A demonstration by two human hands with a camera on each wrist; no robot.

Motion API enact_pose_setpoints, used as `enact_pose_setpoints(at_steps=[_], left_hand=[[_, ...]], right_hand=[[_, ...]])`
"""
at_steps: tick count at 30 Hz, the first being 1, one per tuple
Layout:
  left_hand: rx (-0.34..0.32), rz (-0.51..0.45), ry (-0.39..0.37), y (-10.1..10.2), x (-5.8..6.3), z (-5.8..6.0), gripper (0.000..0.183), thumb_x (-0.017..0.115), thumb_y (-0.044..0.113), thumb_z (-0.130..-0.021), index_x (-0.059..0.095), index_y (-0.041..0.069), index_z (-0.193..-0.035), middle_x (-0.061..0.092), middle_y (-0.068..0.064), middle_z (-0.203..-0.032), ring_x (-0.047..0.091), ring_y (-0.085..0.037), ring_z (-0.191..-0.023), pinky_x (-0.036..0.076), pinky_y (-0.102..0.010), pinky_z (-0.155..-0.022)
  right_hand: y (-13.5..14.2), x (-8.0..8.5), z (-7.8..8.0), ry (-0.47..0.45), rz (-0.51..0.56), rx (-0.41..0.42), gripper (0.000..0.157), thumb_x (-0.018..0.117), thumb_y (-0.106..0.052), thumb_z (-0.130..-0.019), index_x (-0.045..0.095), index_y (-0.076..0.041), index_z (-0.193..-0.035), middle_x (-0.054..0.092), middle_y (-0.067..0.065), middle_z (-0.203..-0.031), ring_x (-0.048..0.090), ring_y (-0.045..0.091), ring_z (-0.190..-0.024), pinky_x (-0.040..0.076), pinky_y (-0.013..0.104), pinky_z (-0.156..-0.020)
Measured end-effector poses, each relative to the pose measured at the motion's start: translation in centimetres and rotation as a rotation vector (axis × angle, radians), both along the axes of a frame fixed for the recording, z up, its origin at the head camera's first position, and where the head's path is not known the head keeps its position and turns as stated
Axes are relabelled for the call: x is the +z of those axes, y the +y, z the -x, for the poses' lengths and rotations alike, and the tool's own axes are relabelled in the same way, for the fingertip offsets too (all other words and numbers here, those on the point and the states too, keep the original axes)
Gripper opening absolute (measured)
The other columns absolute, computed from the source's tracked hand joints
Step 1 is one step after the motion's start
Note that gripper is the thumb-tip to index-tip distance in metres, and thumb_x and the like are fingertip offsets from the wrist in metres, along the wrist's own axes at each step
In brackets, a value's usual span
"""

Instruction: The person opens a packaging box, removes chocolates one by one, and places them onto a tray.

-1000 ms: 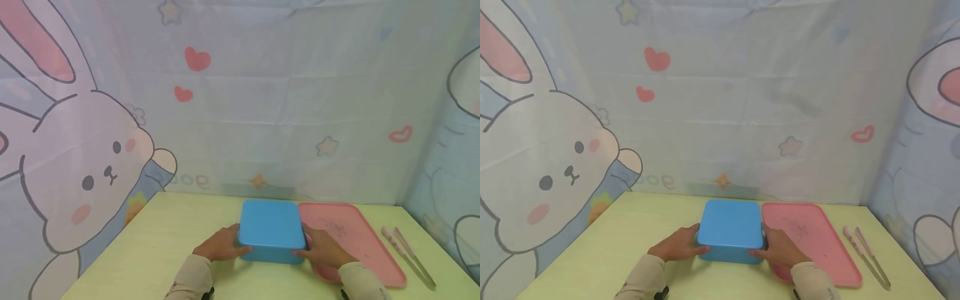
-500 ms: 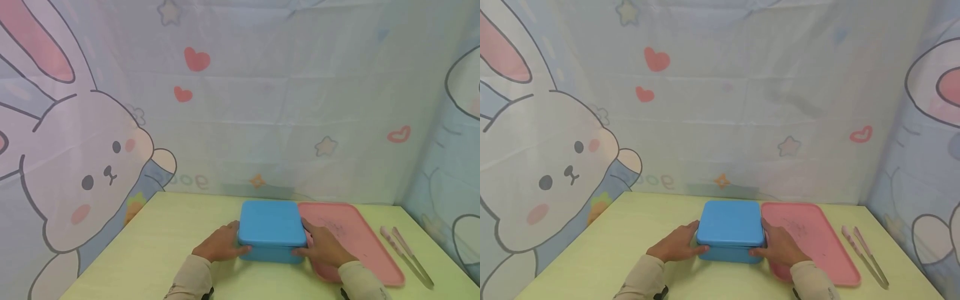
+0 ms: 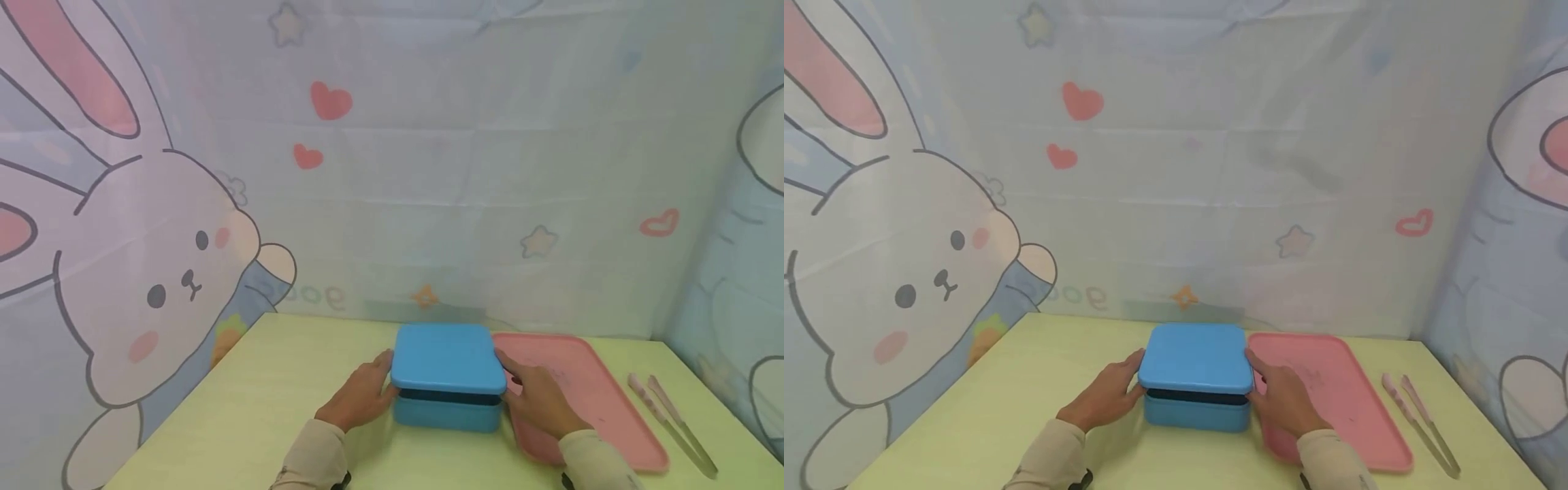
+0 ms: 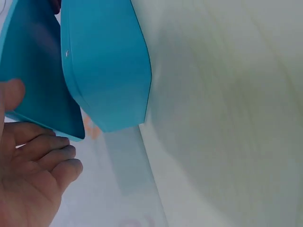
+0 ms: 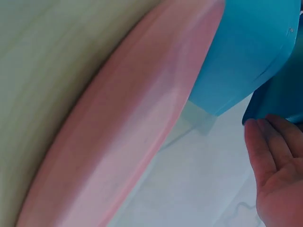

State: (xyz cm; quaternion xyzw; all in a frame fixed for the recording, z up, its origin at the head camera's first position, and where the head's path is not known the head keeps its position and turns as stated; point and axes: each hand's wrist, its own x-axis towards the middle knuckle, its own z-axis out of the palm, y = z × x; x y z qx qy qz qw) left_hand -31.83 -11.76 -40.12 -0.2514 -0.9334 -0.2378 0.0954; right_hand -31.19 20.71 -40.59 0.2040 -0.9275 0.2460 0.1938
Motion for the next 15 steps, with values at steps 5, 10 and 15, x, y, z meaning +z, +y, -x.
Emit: enact_pose_setpoints(at_steps=[5, 10, 15], left_hand=[[0.02, -0.042, 0.135, 0.0, 0.8, -0.5, 0.056, 0.052, 0.016, -0.105, 0.034, -0.005, -0.153, 0.046, -0.022, -0.154, 0.049, -0.037, -0.141, 0.044, -0.051, -0.114], [-0.009, -0.107, 0.222, 0.0, 1.6, -0.8, 0.052, 0.05, 0.013, -0.106, 0.035, -0.003, -0.154, 0.048, -0.019, -0.153, 0.051, -0.033, -0.14, 0.045, -0.048, -0.113], [-0.014, -0.14, 0.342, -0.1, 2.0, -1.1, 0.049, 0.051, 0.009, -0.105, 0.039, -0.003, -0.151, 0.052, -0.018, -0.15, 0.055, -0.031, -0.137, 0.049, -0.045, -0.111]], right_hand=[[-0.2, 0.5, 0.1, 0.144, 0.02, 0.001, 0.054, 0.066, -0.001, -0.091, 0.054, -0.002, -0.143, 0.076, 0.023, -0.102, 0.076, 0.034, -0.091, 0.063, 0.045, -0.077], [-0.3, 0.8, -0.1, 0.197, 0.068, 0.022, 0.054, 0.067, 0.005, -0.088, 0.057, -0.001, -0.141, 0.071, 0.025, -0.119, 0.077, 0.034, -0.09, 0.063, 0.044, -0.075], [-0.6, 1.1, -0.3, 0.193, 0.114, 0.045, 0.052, 0.064, 0.006, -0.089, 0.055, 0.002, -0.141, 0.067, 0.025, -0.127, 0.075, 0.035, -0.096, 0.063, 0.043, -0.077]])
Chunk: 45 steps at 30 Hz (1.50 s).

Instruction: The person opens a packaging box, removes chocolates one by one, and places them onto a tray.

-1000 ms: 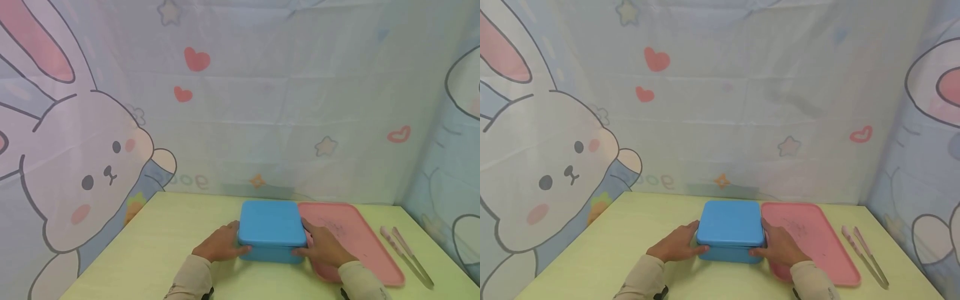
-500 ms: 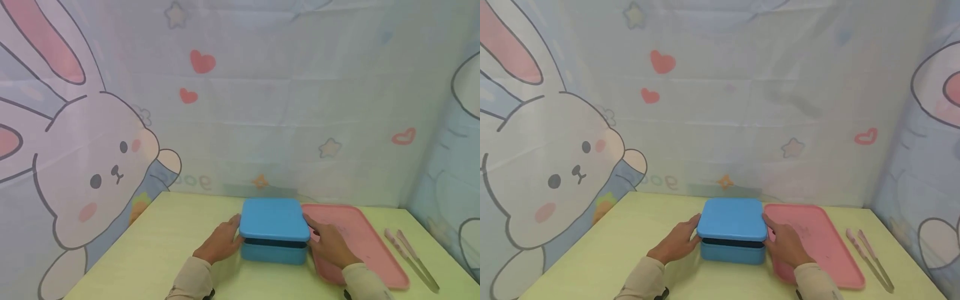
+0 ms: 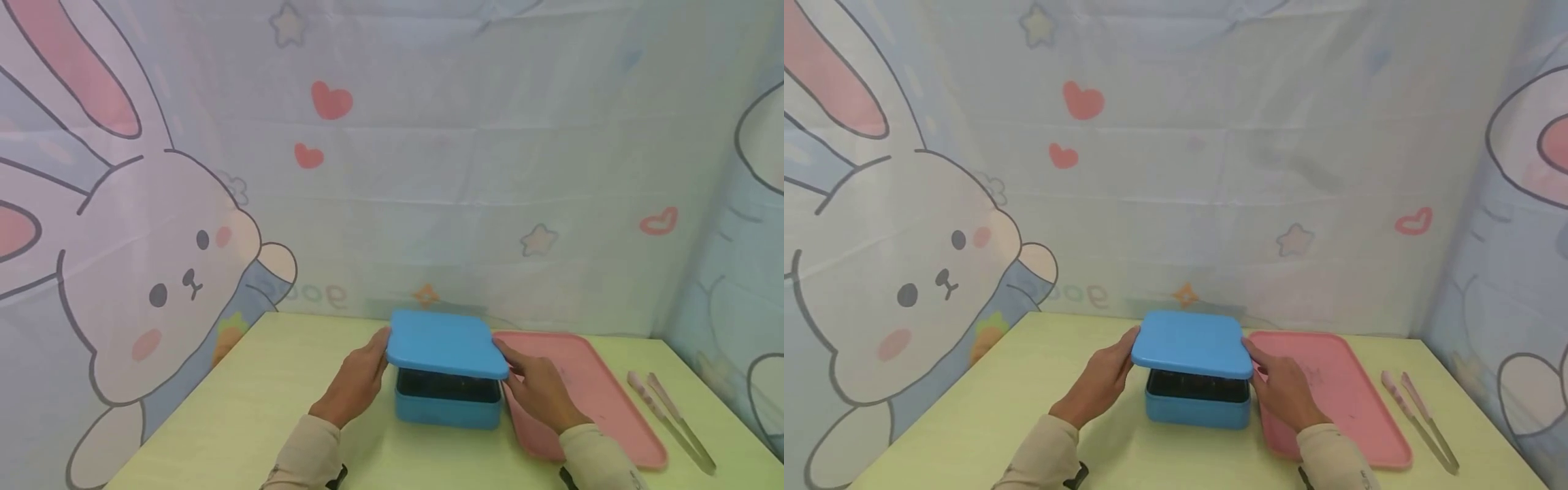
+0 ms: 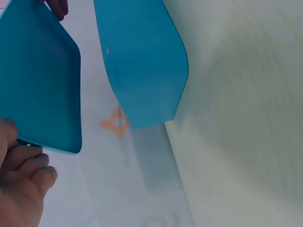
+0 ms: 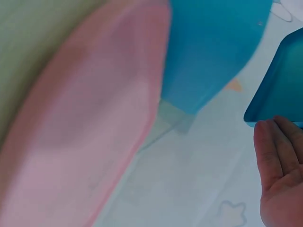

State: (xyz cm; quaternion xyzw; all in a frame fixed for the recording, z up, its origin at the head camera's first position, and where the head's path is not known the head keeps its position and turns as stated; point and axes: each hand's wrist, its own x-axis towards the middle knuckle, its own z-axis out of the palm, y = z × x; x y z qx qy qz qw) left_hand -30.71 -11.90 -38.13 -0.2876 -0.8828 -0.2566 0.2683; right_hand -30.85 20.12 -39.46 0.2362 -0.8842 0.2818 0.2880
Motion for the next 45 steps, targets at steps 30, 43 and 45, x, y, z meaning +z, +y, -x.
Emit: enact_pose_setpoints(at_steps=[30, 43, 45], left_hand=[[0.176, -0.238, 0.808, -5.7, 3.9, -2.5, 0.02, 0.063, 0.009, -0.099, 0.074, -0.004, -0.108, 0.078, -0.02, -0.093, 0.077, -0.031, -0.078, 0.061, -0.039, -0.06], [0.466, -0.233, 0.47, -9.1, 5.6, -3.3, 0.017, 0.073, -0.002, -0.087, 0.076, -0.01, -0.102, 0.076, -0.025, -0.086, 0.074, -0.04, -0.07, 0.06, -0.049, -0.057], [0.508, -0.222, 0.375, -9.6, 5.6, -3.2, 0.017, 0.071, 0.001, -0.09, 0.076, -0.009, -0.102, 0.076, -0.026, -0.087, 0.073, -0.041, -0.072, 0.06, -0.051, -0.06]], right_hand=[[-8.6, 3.3, -0.2, 0.23, 0.157, 0.006, 0.011, 0.074, -0.011, -0.089, 0.079, -0.013, -0.099, 0.065, 0.0, -0.056, 0.036, -0.004, -0.05, 0.032, 0.018, -0.05], [-14.1, 2.5, -0.1, -0.297, 0.601, 0.212, 0.022, 0.065, -0.011, -0.098, 0.075, -0.001, -0.115, 0.077, 0.019, -0.083, 0.076, 0.03, -0.069, 0.063, 0.028, -0.062], [-14.8, 2.3, 0.0, -0.349, 0.597, 0.201, 0.023, 0.064, -0.014, -0.099, 0.075, -0.004, -0.117, 0.076, 0.018, -0.079, 0.075, 0.028, -0.065, 0.061, 0.027, -0.057]])
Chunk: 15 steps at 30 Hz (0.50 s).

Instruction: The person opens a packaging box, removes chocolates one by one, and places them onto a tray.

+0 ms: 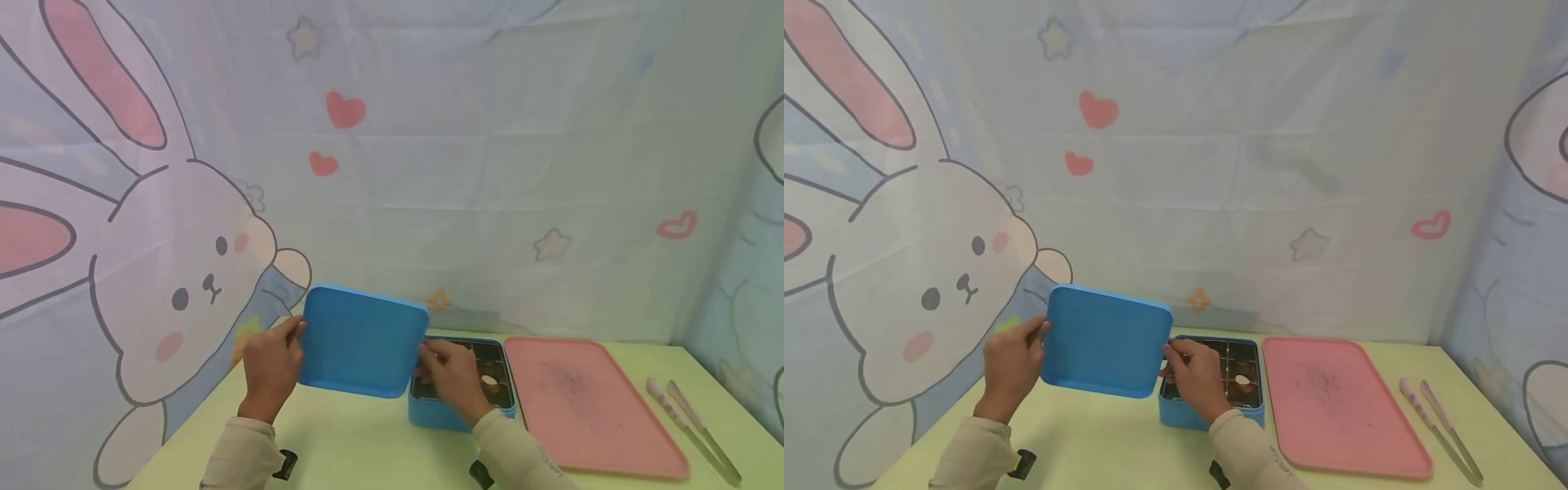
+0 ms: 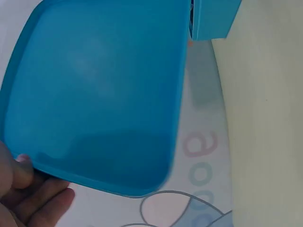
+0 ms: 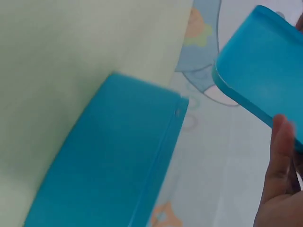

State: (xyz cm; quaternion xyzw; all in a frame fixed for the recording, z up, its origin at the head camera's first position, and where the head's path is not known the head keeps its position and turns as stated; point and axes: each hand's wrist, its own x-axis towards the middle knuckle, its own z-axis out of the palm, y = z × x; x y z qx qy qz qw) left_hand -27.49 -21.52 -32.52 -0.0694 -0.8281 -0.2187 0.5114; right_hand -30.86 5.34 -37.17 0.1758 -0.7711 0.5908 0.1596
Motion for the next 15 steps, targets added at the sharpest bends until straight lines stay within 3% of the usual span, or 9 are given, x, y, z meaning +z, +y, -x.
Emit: enact_pose_setpoints(at_steps=[4, 8, 13, 15], left_hand=[[0.037, -0.029, -0.216, -0.6, -0.5, 0.5, 0.018, 0.067, 0.006, -0.094, 0.076, -0.007, -0.103, 0.076, -0.026, -0.093, 0.073, -0.042, -0.079, 0.06, -0.052, -0.067], [0.063, -0.051, -0.416, -1.2, -1.4, 1.2, 0.021, 0.064, 0.009, -0.097, 0.077, -0.005, -0.104, 0.076, -0.025, -0.095, 0.071, -0.041, -0.079, 0.058, -0.05, -0.066], [0.107, -0.068, -0.575, -2.2, -2.8, 2.0, 0.021, 0.062, 0.009, -0.097, 0.077, -0.005, -0.102, 0.075, -0.026, -0.093, 0.068, -0.04, -0.076, 0.055, -0.047, -0.06], [0.116, -0.072, -0.63, -2.7, -3.4, 2.3, 0.021, 0.061, 0.009, -0.097, 0.078, -0.003, -0.093, 0.074, -0.023, -0.085, 0.067, -0.037, -0.071, 0.052, -0.044, -0.057]], right_hand=[[-0.8, -0.4, 0.3, -0.078, -0.019, 0.007, 0.022, 0.062, -0.017, -0.101, 0.076, -0.005, -0.113, 0.072, 0.012, -0.066, 0.069, 0.02, -0.054, 0.058, 0.027, -0.052], [-1.6, -0.7, 0.4, -0.076, -0.052, 0.003, 0.023, 0.062, -0.012, -0.1, 0.074, 0.003, -0.113, 0.07, 0.012, -0.065, 0.065, 0.014, -0.052, 0.058, 0.026, -0.053], [-2.5, -1.2, -0.4, -0.057, -0.151, 0.058, 0.04, 0.064, -0.008, -0.098, 0.059, 0.01, -0.133, 0.075, 0.02, -0.093, 0.067, 0.014, -0.055, 0.059, 0.025, -0.057], [-2.9, -1.3, -0.9, -0.081, -0.203, 0.08, 0.049, 0.065, -0.012, -0.098, 0.053, 0.01, -0.14, 0.074, 0.024, -0.107, 0.065, 0.013, -0.051, 0.057, 0.026, -0.055]])
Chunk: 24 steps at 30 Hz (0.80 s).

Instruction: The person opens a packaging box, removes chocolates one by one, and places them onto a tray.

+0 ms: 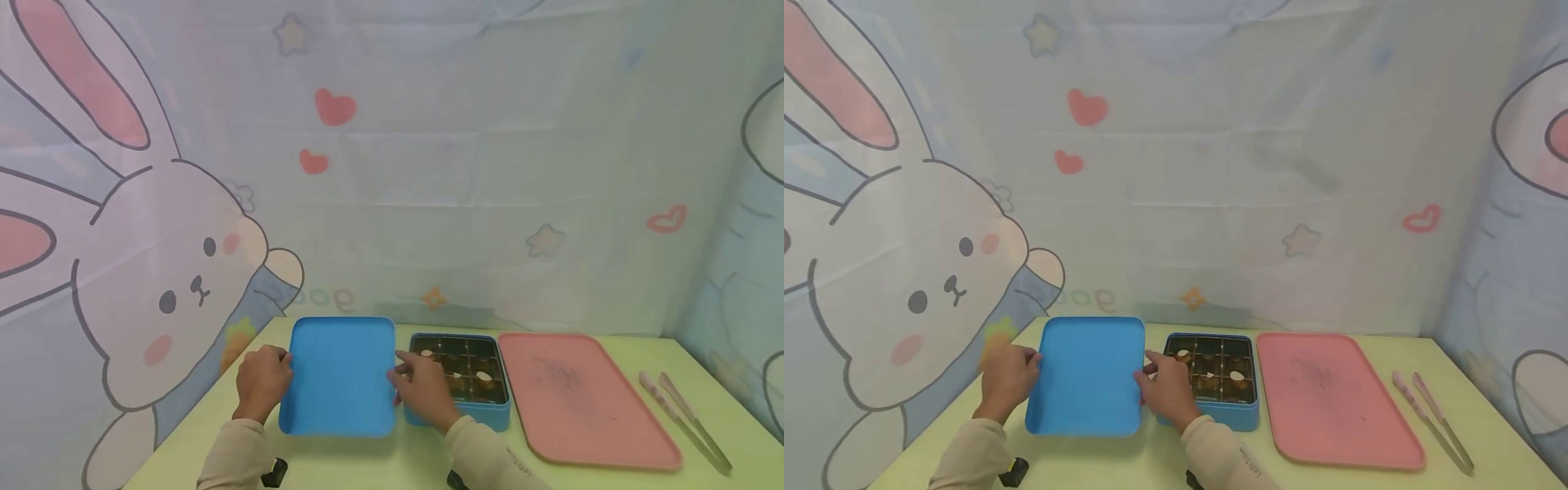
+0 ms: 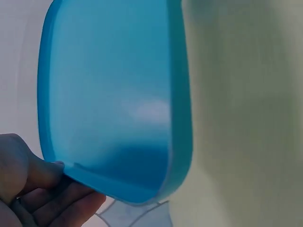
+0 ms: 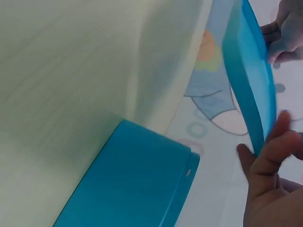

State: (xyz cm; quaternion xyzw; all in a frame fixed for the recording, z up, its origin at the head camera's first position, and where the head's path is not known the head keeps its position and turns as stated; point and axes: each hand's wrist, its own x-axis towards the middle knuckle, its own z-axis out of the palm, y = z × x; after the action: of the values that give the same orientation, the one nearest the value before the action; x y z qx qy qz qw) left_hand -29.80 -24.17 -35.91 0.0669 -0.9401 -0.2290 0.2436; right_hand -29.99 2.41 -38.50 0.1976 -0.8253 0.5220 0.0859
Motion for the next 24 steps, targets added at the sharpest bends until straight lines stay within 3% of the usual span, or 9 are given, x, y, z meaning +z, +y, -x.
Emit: enact_pose_setpoints(at_steps=[3, 5, 9, 12, 13, 17, 19, 21, 24], left_hand=[[-0.008, 0.009, -0.062, -0.5, -0.9, 0.7, 0.03, 0.06, 0.008, -0.096, 0.07, 0.001, -0.069, 0.062, -0.013, -0.062, 0.059, -0.029, -0.06, 0.044, -0.037, -0.05], [-0.015, 0.019, -0.099, -0.8, -1.5, 1.0, 0.037, 0.06, 0.008, -0.095, 0.059, 0.006, -0.058, 0.049, -0.005, -0.054, 0.051, -0.023, -0.056, 0.036, -0.032, -0.05], [-0.022, 0.052, -0.131, -1.4, -2.6, 1.6, 0.045, 0.059, 0.005, -0.093, 0.041, 0.013, -0.052, 0.035, 0.001, -0.053, 0.043, -0.02, -0.054, 0.031, -0.03, -0.049], [-0.036, 0.063, -0.143, -1.6, -3.2, 2.1, 0.047, 0.057, 0.005, -0.092, 0.037, 0.015, -0.051, 0.032, 0.003, -0.053, 0.04, -0.019, -0.054, 0.028, -0.029, -0.048], [-0.041, 0.063, -0.148, -1.7, -3.4, 2.2, 0.048, 0.057, 0.004, -0.092, 0.036, 0.016, -0.051, 0.03, 0.004, -0.053, 0.038, -0.018, -0.054, 0.027, -0.029, -0.048], [-0.061, 0.072, -0.157, -1.6, -4.0, 2.6, 0.047, 0.057, 0.003, -0.091, 0.035, 0.016, -0.051, 0.028, 0.004, -0.053, 0.037, -0.017, -0.054, 0.027, -0.029, -0.049], [-0.062, 0.079, -0.163, -1.5, -4.2, 2.7, 0.048, 0.058, 0.002, -0.09, 0.035, 0.016, -0.05, 0.028, 0.004, -0.053, 0.038, -0.017, -0.055, 0.028, -0.029, -0.049], [-0.066, 0.089, -0.158, -1.5, -4.5, 2.8, 0.047, 0.059, 0.003, -0.09, 0.036, 0.016, -0.05, 0.029, 0.004, -0.053, 0.039, -0.017, -0.055, 0.029, -0.029, -0.049], [-0.074, 0.086, -0.148, -1.5, -4.9, 3.0, 0.048, 0.062, 0.004, -0.09, 0.037, 0.015, -0.051, 0.03, 0.005, -0.053, 0.039, -0.017, -0.056, 0.029, -0.029, -0.049]], right_hand=[[-0.6, 0.0, -0.8, -0.056, -0.078, 0.023, 0.063, 0.067, -0.019, -0.097, 0.042, 0.01, -0.147, 0.067, 0.028, -0.126, 0.06, 0.015, -0.041, 0.054, 0.027, -0.051], [-0.9, -0.1, -1.3, -0.105, -0.123, 0.043, 0.07, 0.067, -0.024, -0.098, 0.036, 0.01, -0.151, 0.061, 0.028, -0.136, 0.06, 0.02, -0.041, 0.058, 0.035, -0.058], [-1.4, -0.6, -2.3, -0.176, -0.168, 0.1, 0.08, 0.07, -0.025, -0.095, 0.029, 0.011, -0.153, 0.076, 0.018, -0.088, 0.064, 0.027, -0.045, 0.06, 0.039, -0.073], [-1.6, -1.2, -2.6, -0.176, -0.178, 0.117, 0.087, 0.079, -0.015, -0.086, 0.029, 0.013, -0.152, 0.062, 0.004, -0.049, 0.062, 0.019, -0.043, 0.062, 0.041, -0.077], [-1.7, -1.5, -2.7, -0.163, -0.184, 0.114, 0.09, 0.081, -0.011, -0.082, 0.029, 0.014, -0.151, 0.063, 0.003, -0.05, 0.062, 0.016, -0.042, 0.062, 0.041, -0.076], [-1.8, -2.4, -2.4, -0.122, -0.245, 0.097, 0.099, 0.088, -0.011, -0.074, 0.03, 0.019, -0.148, 0.064, -0.002, -0.05, 0.063, 0.011, -0.043, 0.053, 0.051, -0.102], [-1.7, -2.7, -2.2, -0.142, -0.269, 0.095, 0.106, 0.091, -0.017, -0.072, 0.028, 0.02, -0.149, 0.066, -0.001, -0.052, 0.068, 0.013, -0.052, 0.049, 0.053, -0.106], [-1.7, -2.9, -2.0, -0.156, -0.304, 0.088, 0.114, 0.094, -0.023, -0.068, 0.026, 0.02, -0.149, 0.072, 0.004, -0.063, 0.075, 0.023, -0.078, 0.048, 0.054, -0.108], [-1.9, -3.0, -1.7, -0.163, -0.374, 0.054, 0.121, 0.098, -0.025, -0.061, 0.028, 0.02, -0.148, 0.076, 0.018, -0.091, 0.065, 0.039, -0.117, 0.048, 0.055, -0.108]])
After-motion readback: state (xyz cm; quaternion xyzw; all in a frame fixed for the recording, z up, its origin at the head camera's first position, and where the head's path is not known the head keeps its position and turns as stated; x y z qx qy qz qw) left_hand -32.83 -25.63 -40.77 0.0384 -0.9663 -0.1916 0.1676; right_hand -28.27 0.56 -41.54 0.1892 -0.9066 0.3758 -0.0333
